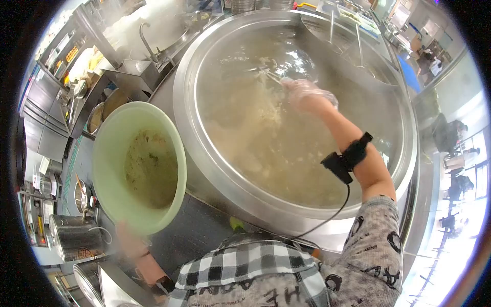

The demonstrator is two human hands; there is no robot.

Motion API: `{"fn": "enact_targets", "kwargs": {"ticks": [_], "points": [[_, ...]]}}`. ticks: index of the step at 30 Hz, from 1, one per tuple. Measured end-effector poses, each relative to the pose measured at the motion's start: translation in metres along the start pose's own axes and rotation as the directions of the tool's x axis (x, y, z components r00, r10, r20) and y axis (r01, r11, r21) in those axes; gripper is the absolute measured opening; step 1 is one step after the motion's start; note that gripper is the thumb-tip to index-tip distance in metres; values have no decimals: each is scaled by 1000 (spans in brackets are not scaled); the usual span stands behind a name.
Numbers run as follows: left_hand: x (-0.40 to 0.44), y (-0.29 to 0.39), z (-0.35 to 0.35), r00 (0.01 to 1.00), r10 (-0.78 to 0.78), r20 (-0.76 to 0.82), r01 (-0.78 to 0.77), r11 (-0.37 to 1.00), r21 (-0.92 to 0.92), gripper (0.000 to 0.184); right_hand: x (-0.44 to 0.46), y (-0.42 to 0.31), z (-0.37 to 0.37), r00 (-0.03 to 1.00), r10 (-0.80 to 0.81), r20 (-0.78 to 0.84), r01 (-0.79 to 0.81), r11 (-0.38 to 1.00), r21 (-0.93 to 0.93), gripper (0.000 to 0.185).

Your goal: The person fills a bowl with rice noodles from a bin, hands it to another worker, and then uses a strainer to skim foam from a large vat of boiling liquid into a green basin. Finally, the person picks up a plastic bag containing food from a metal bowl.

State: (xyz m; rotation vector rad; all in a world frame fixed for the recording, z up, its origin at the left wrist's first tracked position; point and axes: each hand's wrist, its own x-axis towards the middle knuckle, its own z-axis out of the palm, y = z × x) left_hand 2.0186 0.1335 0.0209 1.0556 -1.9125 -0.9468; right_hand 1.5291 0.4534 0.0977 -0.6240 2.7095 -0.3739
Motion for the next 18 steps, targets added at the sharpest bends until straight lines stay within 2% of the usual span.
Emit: {"fn": "enact_targets", "kwargs": {"ticks": [1, 2, 3, 5, 7, 9, 11, 12, 13, 14, 15, 16, 17, 18], "points": [[1, 0, 2, 980, -194, 46, 199, 952, -233, 18, 1, 2, -2, 1000, 2, 2, -2, 1000, -2, 39], [3, 0, 5, 920, -380, 91, 379, 812, -443, 18, -5, -6, -8, 996, 77, -44, -79, 995, -53, 38], [5, 0, 9, 934, -351, 71, 338, 797, -500, 18, -7, -8, -14, 984, 150, -95, -159, 982, -97, 38], [9, 7, 18, 948, -315, 49, 287, 775, -563, 18, 50, 34, 18, 964, 19, -267, -66, 983, -172, 38], [9, 25, 26, 891, -426, 155, 409, 607, -682, 18, 14, -21, -3, 959, 252, -127, -267, 956, -124, 39], [10, 28, 29, 910, -382, 162, 387, 641, -663, 20, 29, 1, 14, 957, 257, -136, -272, 956, -107, 43], [8, 26, 24, 918, -354, 181, 384, 673, -632, 22, 13, 5, 18, 969, 249, -12, -247, 953, -176, 46], [7, 26, 23, 995, -24, 97, 50, 961, -273, 24, -18, 13, 17, 977, 158, -146, -176, 977, -119, 47], [8, 26, 21, 934, 319, 164, -342, 929, 142, 26, -28, 39, 18, 985, 71, -155, -79, 996, -42, 49], [10, 24, 22, 932, 318, 173, -342, 929, 140, 26, -45, 55, 16, 985, -13, -172, 19, 999, 36, 51], [16, 20, 26, 993, -20, 119, 51, 964, -262, 26, -67, 69, 13, 987, 116, -114, -92, 976, 197, 52], [20, 21, 29, 967, -188, 171, 246, 862, -444, 26, -100, 66, 1, 971, 235, -39, -208, 915, 346, 53], [23, 22, 32, 911, -349, 218, 407, 687, -602, 26, -125, 66, -5, 960, 279, -9, -253, 882, 398, 48], [23, 28, 35, 929, -315, 193, 369, 762, -532, 25, -144, 70, -8, 947, 320, 22, -295, 844, 447, 43]]}}
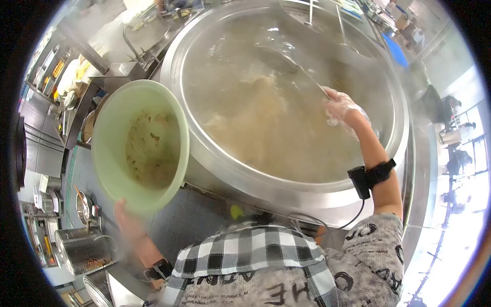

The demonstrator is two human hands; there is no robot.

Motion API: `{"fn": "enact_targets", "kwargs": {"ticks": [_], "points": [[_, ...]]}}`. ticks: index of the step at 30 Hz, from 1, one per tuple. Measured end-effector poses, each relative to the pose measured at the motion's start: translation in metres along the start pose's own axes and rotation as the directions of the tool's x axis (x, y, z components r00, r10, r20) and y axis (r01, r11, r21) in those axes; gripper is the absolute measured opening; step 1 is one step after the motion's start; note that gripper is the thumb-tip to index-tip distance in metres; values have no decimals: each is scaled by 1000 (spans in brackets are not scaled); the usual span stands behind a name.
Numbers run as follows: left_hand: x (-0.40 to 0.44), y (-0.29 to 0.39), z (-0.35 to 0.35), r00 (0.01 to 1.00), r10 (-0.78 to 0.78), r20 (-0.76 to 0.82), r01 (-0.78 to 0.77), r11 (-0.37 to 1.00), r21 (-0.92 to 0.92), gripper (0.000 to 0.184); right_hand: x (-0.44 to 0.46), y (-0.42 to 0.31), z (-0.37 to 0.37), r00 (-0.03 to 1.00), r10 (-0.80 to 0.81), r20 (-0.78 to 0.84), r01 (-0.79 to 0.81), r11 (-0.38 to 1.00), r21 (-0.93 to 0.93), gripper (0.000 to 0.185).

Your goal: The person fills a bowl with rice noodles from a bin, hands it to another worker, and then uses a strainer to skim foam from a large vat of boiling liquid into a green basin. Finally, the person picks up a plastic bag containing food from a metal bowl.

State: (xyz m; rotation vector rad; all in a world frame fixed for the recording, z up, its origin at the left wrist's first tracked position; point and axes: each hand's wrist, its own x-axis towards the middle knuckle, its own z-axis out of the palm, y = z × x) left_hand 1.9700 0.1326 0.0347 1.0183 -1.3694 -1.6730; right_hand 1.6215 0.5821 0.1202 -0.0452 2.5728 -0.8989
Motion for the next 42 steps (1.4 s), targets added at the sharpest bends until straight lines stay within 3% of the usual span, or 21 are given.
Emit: {"fn": "enact_targets", "kwargs": {"ticks": [3, 5, 7, 11, 13, 14, 17, 18, 19, 20, 21, 26, 28, 32, 34, 35, 37, 38, 39, 40, 42], "points": [[7, -1, 0, 995, 74, 69, -84, 985, 151, 29, -2, 59, -2, 995, 95, 10, -94, 954, 284, 42], [10, 2, 7, 985, 104, 134, -129, 973, 194, 30, -9, 78, 1, 987, 161, -13, -150, 945, 291, 41], [10, 10, 23, 1000, 8, 28, -6, 997, -77, 24, -25, 90, 7, 972, 231, -32, -211, 930, 302, 41], [13, 9, 22, 994, 4, 105, 3, 998, -63, 24, -61, 116, 17, 938, 341, 66, -331, 820, 466, 36], [15, 5, 21, 990, 115, 87, -115, 993, 0, 23, -78, 132, 25, 937, 329, 117, -343, 805, 484, 31], [17, 4, 20, 990, 111, 91, -112, 994, 2, 23, -82, 155, 27, 920, 325, 217, -384, 646, 660, 39], [27, -7, 14, 1000, 6, 4, -5, 992, -123, 23, -108, 184, 41, 893, 261, 368, -450, 455, 768, 36], [31, -15, 5, 882, 445, 158, -471, 851, 234, 25, -122, 170, 44, 890, 265, 370, -454, 455, 766, 36], [35, -22, -3, 577, 690, 438, -806, 393, 442, 26, -137, 155, 46, 894, 289, 343, -447, 631, 634, 28], [38, -25, -8, 579, 687, 439, -804, 394, 445, 26, -150, 140, 48, 900, 304, 314, -425, 775, 468, 20], [41, -25, -12, 609, 630, 481, -786, 400, 471, 27, -160, 134, 52, 898, 306, 318, -428, 775, 465, 20], [43, -27, -13, 597, 586, 548, -798, 362, 482, 29, -184, 102, 63, 813, 207, 544, -565, 510, 649, 33], [43, -33, -13, 840, 379, 388, -469, 867, 170, 23, -184, 83, 74, 786, 128, 604, -594, 423, 684, 32], [36, -23, -1, 901, 297, 316, -368, 909, 196, 22, -158, 57, 109, 752, 82, 654, -616, 439, 654, 34], [28, -11, 9, 980, 29, 195, -11, 996, -93, 25, -149, 40, 130, 745, -15, 667, -630, 313, 711, 34], [28, -9, 10, 981, 37, 191, -19, 995, -93, 25, -143, 39, 139, 744, -23, 668, -628, 316, 711, 34], [30, -3, 11, 983, -81, 165, 111, 977, -181, 23, -132, 39, 157, 694, -206, 690, -686, 99, 720, 33], [32, -7, 9, 985, -69, 160, 99, 978, -185, 23, -127, 37, 161, 690, -203, 694, -685, 125, 718, 38], [32, -15, 5, 939, 270, 212, -309, 934, 177, 24, -123, 34, 161, 689, -213, 693, -683, 130, 719, 38], [34, -20, 1, 768, 520, 373, -640, 610, 467, 26, -119, 30, 159, 721, -207, 662, -635, 185, 750, 40], [26, -10, 21, 719, 602, 347, -693, 578, 431, 25, -113, 18, 149, 753, -208, 624, -579, 240, 779, 41]]}}
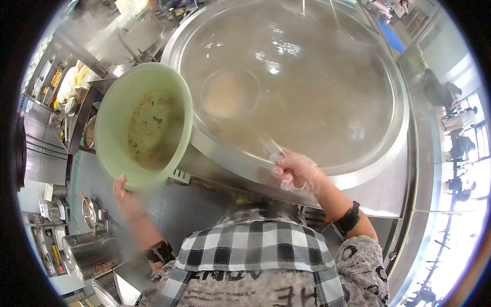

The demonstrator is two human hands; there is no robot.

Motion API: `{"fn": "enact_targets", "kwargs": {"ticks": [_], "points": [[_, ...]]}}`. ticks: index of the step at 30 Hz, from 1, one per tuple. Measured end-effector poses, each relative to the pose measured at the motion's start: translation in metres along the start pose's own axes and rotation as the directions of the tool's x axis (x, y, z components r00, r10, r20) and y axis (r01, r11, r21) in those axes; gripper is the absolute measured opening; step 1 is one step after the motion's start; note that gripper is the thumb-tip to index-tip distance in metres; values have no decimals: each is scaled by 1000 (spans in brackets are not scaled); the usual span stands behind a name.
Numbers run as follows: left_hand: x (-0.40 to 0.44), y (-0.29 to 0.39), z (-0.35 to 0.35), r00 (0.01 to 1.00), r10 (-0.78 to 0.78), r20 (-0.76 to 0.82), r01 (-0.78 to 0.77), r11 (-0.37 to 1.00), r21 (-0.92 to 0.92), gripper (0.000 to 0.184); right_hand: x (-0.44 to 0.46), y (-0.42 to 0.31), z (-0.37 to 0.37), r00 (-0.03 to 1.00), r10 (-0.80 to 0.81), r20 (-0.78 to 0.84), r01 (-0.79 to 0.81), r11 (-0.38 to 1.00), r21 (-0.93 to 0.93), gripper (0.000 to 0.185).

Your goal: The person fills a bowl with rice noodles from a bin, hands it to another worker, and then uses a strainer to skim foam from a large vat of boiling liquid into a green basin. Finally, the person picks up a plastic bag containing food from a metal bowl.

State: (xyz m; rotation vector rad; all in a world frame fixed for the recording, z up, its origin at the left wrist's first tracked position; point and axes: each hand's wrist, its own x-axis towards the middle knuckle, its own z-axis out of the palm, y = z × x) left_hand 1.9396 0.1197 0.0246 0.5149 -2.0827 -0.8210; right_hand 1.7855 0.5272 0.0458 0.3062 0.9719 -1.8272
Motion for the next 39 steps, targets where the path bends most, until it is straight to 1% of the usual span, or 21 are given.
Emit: {"fn": "enact_targets", "kwargs": {"ticks": [2, 3, 5, 6, 7, 9, 11, 13, 14, 17, 19, 21, 22, 23, 25, 26, 27, 28, 29, 30, 39], "points": [[10, 12, 14, 995, 69, -69, -70, 997, -16, 24, -10, -25, 18, 993, -110, -40, 104, 988, -117, 43], [17, 15, 20, 983, -164, -79, 124, 921, -370, 27, -15, -38, 28, 993, -116, -37, 110, 987, -121, 43], [28, 27, 33, 928, -373, -7, 271, 685, -676, 31, -24, -58, 50, 955, -270, -122, 218, 919, -328, 43], [33, 44, 39, 993, -88, -78, 60, 950, -307, 31, -28, -63, 61, 954, -274, -119, 222, 917, -332, 43], [37, 56, 46, 978, 205, -22, -201, 972, 120, 31, -31, -68, 72, 925, -336, -176, 236, 873, -427, 45], [43, 63, 63, 960, 277, -28, -270, 950, 159, 29, -30, -68, 75, 891, -401, -214, 241, 816, -525, 48], [44, 68, 75, 939, 343, -32, -329, 921, 207, 28, -28, -55, 65, 863, -504, -18, 235, 433, -870, 52], [45, 69, 85, 996, 83, 13, -83, 996, 41, 22, -18, -39, 65, 812, -583, 17, 240, 308, -921, 52], [43, 64, 90, 1000, -12, -10, 9, 978, -207, 19, -10, -35, 62, 669, -679, 301, 367, -50, -929, 52], [41, 60, 95, 960, -273, 62, 244, 707, -664, 23, -7, -28, 67, 533, -653, 538, 415, -353, -839, 49], [41, 65, 93, 898, -393, 199, 375, 446, -813, 28, -5, -30, 80, 711, -612, 345, 196, -299, -934, 46], [41, 70, 87, 857, -435, 276, 425, 293, -856, 31, 3, -32, 87, 709, -613, 349, 199, -302, -932, 46], [38, 75, 80, 979, -179, 93, 200, 917, -345, 29, 13, -32, 86, 789, -561, 252, 181, -180, -967, 45], [35, 78, 78, 973, 166, 157, -215, 901, 377, 27, 24, -33, 85, 854, -498, 150, 137, -62, -989, 45], [24, 52, 80, 931, 364, 13, -356, 902, 244, 29, 15, -46, 119, 903, -422, 79, 6, -171, -985, 41], [26, 77, 77, 946, 324, 20, -321, 928, 190, 30, 18, -51, 117, 880, -386, 275, 89, -434, -897, 41], [30, 76, 78, 989, 46, 142, -79, 968, 238, 32, 23, -57, 118, 901, -329, 284, 108, -463, -880, 40], [32, 66, 80, 974, 163, 155, -202, 938, 283, 32, 11, -64, 131, 903, -351, 247, 91, -406, -909, 39], [33, 56, 81, 946, 279, 166, -320, 888, 330, 32, -18, -72, 156, 929, -361, 79, 13, -182, -983, 36], [34, 46, 80, 904, 390, 175, -428, 822, 377, 33, -24, -76, 161, 955, -280, 96, 49, -171, -984, 37], [32, 32, 79, 937, 335, 101, -350, 900, 258, 37, -9, -64, 150, 927, -320, 197, 107, -279, -954, 42]]}}
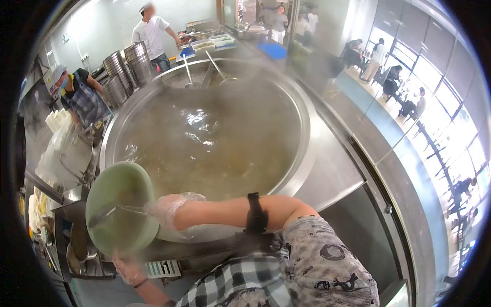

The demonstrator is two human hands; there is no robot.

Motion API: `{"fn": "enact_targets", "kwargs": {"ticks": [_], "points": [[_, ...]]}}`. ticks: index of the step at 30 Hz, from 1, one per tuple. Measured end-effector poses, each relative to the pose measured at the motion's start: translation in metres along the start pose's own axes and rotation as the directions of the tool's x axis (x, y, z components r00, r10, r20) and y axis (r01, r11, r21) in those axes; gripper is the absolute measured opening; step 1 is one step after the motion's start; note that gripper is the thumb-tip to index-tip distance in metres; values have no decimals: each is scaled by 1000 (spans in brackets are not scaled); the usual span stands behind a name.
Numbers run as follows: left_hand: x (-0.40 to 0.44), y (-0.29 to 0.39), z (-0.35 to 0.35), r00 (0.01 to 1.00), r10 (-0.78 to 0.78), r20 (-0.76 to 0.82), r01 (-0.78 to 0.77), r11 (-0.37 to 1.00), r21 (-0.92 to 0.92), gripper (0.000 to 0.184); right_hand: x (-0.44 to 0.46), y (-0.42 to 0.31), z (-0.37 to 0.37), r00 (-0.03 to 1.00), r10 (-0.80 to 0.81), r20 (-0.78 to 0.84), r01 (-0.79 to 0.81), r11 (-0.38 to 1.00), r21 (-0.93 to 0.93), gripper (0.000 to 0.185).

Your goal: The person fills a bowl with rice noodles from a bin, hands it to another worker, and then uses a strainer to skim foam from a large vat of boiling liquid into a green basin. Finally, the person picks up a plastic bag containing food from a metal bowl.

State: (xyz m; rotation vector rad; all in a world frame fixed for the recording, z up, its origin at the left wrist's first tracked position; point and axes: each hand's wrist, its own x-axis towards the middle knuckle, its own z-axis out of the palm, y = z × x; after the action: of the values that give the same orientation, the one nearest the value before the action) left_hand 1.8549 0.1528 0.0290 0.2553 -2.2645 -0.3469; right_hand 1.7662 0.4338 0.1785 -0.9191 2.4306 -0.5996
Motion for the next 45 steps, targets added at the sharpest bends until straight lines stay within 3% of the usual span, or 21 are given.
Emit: {"fn": "enact_targets", "kwargs": {"ticks": [5, 7, 9, 11, 13, 15, 17, 18, 19, 21, 24, 26, 30, 33, 35, 36, 39, 42, 43, 44, 45], "points": [[3, 13, -8, 996, 40, 85, -49, 993, 107, 38, 7, 19, 17, 1000, -17, 13, 16, 997, 69, 37], [-1, 9, -7, 997, -36, 75, 30, 997, 76, 38, 8, 35, 29, 972, -116, -203, 170, 946, 276, 41], [5, 14, -12, 993, -109, 52, 108, 994, 25, 38, -5, 48, 28, 986, 13, -168, 79, 843, 532, 45], [14, 32, -25, 845, -450, 288, 432, 893, 130, 50, -39, 60, 13, 983, 178, 54, -147, 566, 811, 49], [13, 26, -20, 844, -460, 278, 472, 881, 26, 49, -70, 74, 8, 973, 231, -13, -91, 432, 897, 54], [3, 9, -15, 837, -477, 267, 510, 858, -67, 49, -92, 122, 21, 973, 196, -125, 20, 464, 885, 57], [-4, -14, -11, 836, -508, 207, 548, 776, -313, 44, -121, 133, 1, 843, 522, -133, -307, 669, 677, 60], [-7, -26, -11, 833, -521, 185, 549, 740, -388, 42, -135, 147, -4, 827, 546, -133, -348, 684, 641, 62], [-6, -38, -12, 714, -662, 226, 631, 469, -618, 39, -150, 163, -6, 760, 632, -151, -433, 666, 608, 61], [-10, -53, -19, 570, -762, 307, 612, 144, -777, 36, -180, 192, -5, 531, 823, -200, -628, 541, 559, 58], [-9, -49, -42, 640, -735, 226, 537, 218, -815, 34, -216, 217, 0, 441, 870, -223, -715, 490, 499, 42], [-5, -38, -56, 591, -786, 181, 516, 195, -834, 29, -228, 223, 1, 376, 925, -55, -804, 356, 476, 26], [-17, -69, -68, 673, -711, 203, 437, 161, -885, 30, -235, 203, 7, 398, 915, 73, -843, 333, 422, 33], [-26, -76, -69, 648, -742, 172, 441, 182, -879, 30, -229, 192, 19, 498, 845, 197, -811, 372, 452, 21], [-38, -68, -68, 900, -410, -149, 265, 786, -559, 29, -219, 181, 22, 525, 801, 287, -766, 297, 570, 20], [-37, -66, -71, 896, -416, -158, 270, 790, -551, 29, -211, 172, 20, 520, 791, 323, -770, 270, 578, 19], [-34, -64, -79, 656, -754, 40, 616, 504, -606, 29, -199, 171, 24, 638, 644, 421, -608, 87, 789, 17], [-36, -59, -83, 557, -818, 143, 558, 242, -793, 29, -176, 171, 21, 768, 522, 372, -459, 42, 888, 13], [-36, -51, -84, 519, -845, 132, 568, 225, -791, 30, -165, 181, 15, 769, 541, 340, -562, 320, 762, 15], [-37, -47, -85, 497, -859, 123, 571, 217, -791, 30, -149, 178, 11, 772, 535, 342, -563, 328, 759, 15], [-38, -43, -87, 474, -873, 113, 574, 209, -792, 30, -128, 169, 8, 748, 616, 247, -608, 487, 627, 15]]}}
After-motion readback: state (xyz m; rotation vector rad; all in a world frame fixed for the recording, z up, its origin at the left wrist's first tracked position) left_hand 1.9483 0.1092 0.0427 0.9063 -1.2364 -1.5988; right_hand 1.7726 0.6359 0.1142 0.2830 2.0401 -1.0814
